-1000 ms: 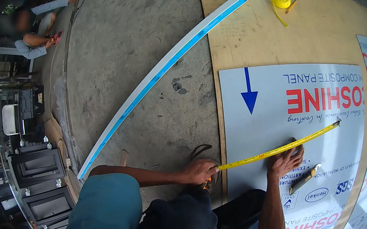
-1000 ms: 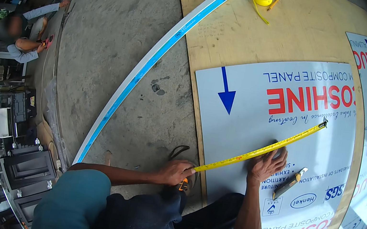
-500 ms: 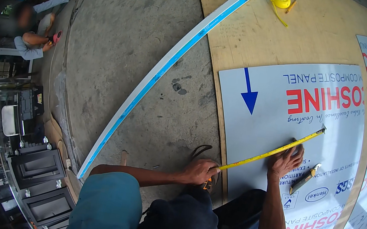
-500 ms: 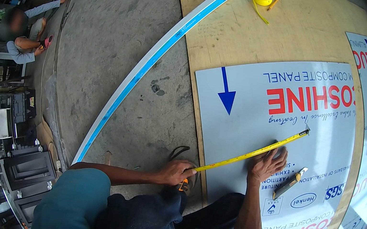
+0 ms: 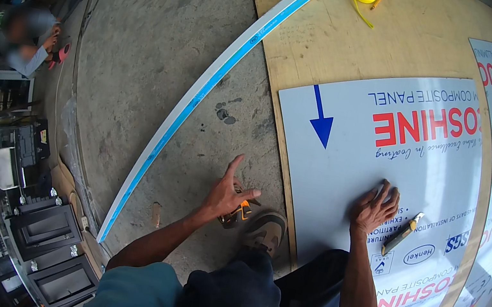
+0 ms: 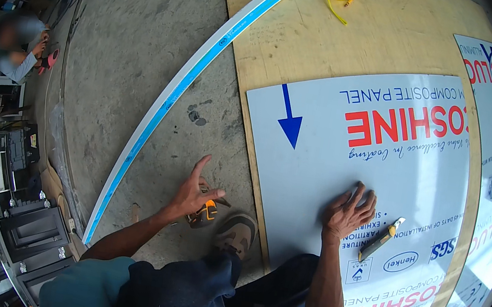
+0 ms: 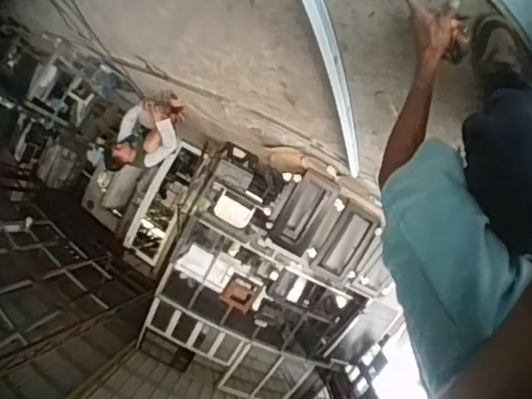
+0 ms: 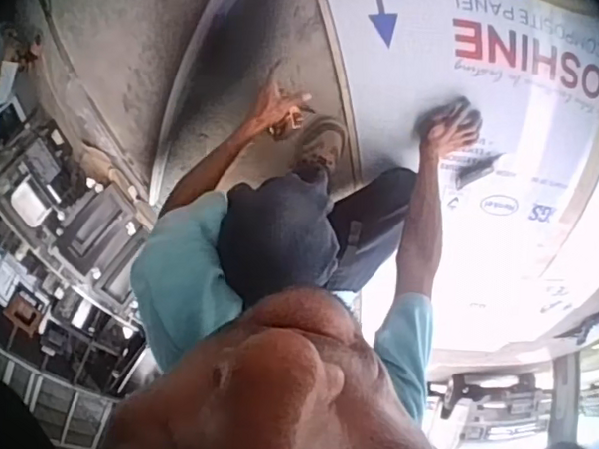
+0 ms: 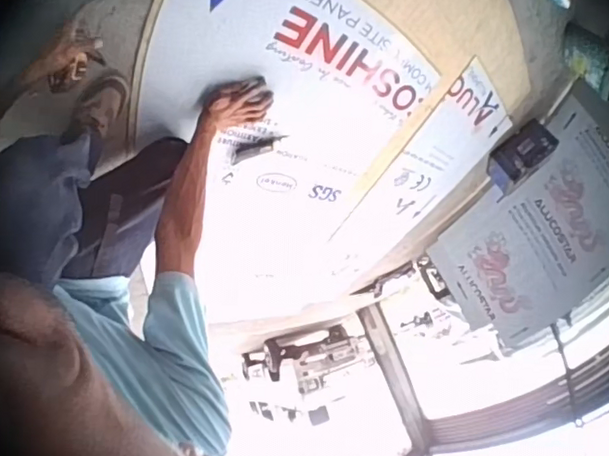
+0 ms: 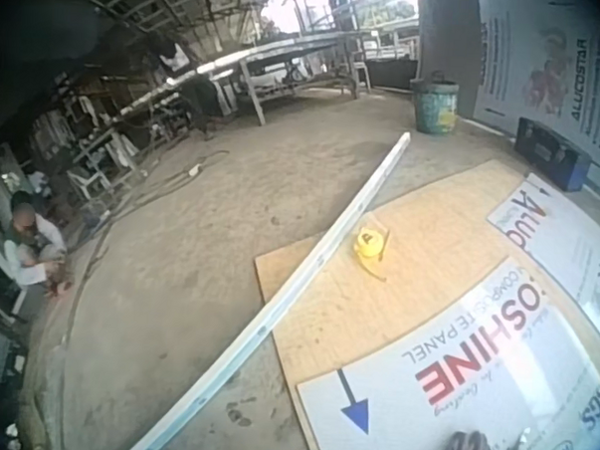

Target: The recorder uses a measuring tape and utility knife to measure and mark large composite panels on a workshop floor.

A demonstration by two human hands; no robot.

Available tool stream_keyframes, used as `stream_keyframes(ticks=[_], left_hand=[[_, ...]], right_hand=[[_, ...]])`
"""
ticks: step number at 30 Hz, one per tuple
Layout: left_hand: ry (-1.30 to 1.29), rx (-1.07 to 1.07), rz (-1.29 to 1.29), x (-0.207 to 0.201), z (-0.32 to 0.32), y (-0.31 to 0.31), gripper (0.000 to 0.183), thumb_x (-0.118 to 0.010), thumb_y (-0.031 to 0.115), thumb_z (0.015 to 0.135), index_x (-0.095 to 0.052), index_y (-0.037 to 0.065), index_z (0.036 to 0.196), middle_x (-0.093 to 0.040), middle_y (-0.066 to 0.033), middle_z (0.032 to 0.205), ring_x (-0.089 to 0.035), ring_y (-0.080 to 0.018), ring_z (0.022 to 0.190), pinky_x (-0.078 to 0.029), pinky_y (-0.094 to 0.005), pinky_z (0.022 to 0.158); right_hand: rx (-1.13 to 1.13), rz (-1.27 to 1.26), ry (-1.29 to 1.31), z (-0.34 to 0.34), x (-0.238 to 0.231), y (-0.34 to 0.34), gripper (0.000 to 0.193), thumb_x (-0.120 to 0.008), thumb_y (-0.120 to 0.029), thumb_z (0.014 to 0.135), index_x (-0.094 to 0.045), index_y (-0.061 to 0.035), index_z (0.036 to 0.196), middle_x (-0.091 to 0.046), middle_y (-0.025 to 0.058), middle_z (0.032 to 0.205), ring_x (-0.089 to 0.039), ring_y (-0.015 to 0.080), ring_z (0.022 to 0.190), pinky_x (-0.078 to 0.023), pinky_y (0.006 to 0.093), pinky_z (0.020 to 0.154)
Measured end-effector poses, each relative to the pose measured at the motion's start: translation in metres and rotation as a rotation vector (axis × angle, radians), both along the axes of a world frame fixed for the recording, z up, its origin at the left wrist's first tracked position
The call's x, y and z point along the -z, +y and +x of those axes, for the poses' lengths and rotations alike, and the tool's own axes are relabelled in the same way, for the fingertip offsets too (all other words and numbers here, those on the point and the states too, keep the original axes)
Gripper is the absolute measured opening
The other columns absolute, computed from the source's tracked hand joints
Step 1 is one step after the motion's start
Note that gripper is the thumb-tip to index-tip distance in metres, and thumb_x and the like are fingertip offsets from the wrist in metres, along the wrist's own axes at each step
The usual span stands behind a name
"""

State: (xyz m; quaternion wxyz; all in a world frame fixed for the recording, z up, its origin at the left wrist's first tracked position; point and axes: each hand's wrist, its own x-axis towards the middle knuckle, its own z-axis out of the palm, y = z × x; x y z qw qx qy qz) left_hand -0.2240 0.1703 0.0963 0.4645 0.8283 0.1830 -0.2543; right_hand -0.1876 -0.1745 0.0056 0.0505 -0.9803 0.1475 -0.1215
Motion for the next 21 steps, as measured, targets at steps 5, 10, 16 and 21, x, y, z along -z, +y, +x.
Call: stream_keyframes(ticks=[5, 10, 16, 21], left_hand=[[-0.013, 0.058, 0.89, -0.033, 0.06, 0.142, 0.088, -0.075, 0.048, 0.072, -0.038, -0.003, 0.133, -0.056, -0.0287, 0.111, -0.061, -0.0389, 0.096, -0.051, -0.0449, 0.08], [0.439, 0.211, 1.022, -0.034, 0.054, 0.226, 0.062, -0.074, 0.046, 0.072, -0.063, -0.007, 0.103, -0.062, -0.0274, 0.103, -0.065, -0.0356, 0.091, -0.052, -0.0424, 0.078], [0.499, 0.422, 0.885, -0.038, 0.057, 0.192, 0.052, -0.073, 0.045, 0.073, -0.07, -0.006, 0.084, -0.067, -0.0238, 0.082, -0.068, -0.0306, 0.075, -0.052, -0.0377, 0.071], [0.568, 0.433, 0.627, -0.059, 0.05, 0.148, 0.049, -0.074, 0.044, 0.071, -0.071, -0.003, 0.083, -0.067, -0.0194, 0.074, -0.066, -0.0251, 0.064, -0.05, -0.035, 0.063]], right_hand=[[0.001, 0.015, -0.01, -0.001, 0.002, 0.001, 0.042, -0.046, -0.023, 0.091, -0.044, -0.0152, 0.133, -0.035, 0.0154, 0.136, -0.03, 0.0308, 0.129, -0.018, 0.0471, 0.107], [0.02, 0.029, 0.007, -0.001, 0.002, 0.008, 0.041, -0.047, -0.024, 0.092, -0.045, -0.0157, 0.132, -0.037, 0.0154, 0.136, -0.03, 0.0314, 0.129, -0.018, 0.0473, 0.107], [0.032, 0.065, 0.017, -0.001, 0.0, 0.002, 0.041, -0.047, -0.025, 0.091, -0.046, -0.0178, 0.131, -0.038, 0.0149, 0.135, -0.029, 0.0301, 0.131, -0.017, 0.049, 0.109], [0.042, 0.091, 0.016, 0.0, 0.001, 0.002, 0.04, -0.048, -0.025, 0.091, -0.048, -0.017, 0.13, -0.038, 0.0149, 0.135, -0.03, 0.0307, 0.131, -0.019, 0.0495, 0.109]])
